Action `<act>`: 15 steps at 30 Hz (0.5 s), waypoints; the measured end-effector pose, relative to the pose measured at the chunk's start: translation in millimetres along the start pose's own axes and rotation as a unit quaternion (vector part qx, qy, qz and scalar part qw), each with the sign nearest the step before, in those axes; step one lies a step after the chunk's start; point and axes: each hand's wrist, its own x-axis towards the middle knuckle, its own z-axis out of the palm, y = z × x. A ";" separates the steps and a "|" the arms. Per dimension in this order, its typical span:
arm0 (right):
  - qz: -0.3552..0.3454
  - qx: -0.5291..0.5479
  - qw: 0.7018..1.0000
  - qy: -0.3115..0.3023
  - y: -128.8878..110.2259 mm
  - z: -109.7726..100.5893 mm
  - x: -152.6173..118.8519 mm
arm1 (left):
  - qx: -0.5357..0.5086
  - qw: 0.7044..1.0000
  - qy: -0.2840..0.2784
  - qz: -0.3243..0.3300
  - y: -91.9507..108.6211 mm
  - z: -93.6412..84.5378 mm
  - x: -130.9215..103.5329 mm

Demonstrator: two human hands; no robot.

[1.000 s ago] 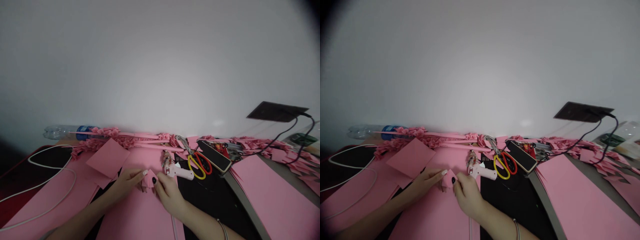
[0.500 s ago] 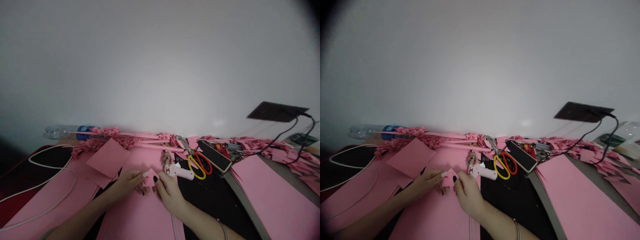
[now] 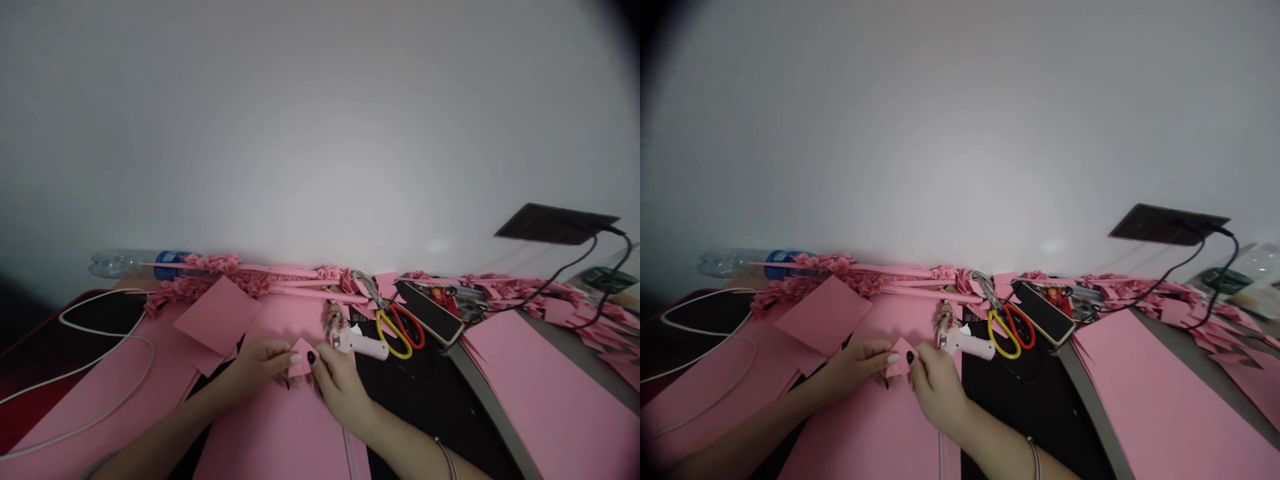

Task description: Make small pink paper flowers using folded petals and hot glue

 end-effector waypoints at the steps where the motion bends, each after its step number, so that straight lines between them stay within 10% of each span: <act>1: 0.001 0.001 1.000 0.000 -0.2 0.0 0.0 | 0.000 1.000 0.004 -0.004 0.3 0.4 0.0; 15: 0.003 0.007 1.000 0.000 -2.1 -0.5 1.3 | 0.023 0.999 0.028 -0.022 7.2 5.2 -1.0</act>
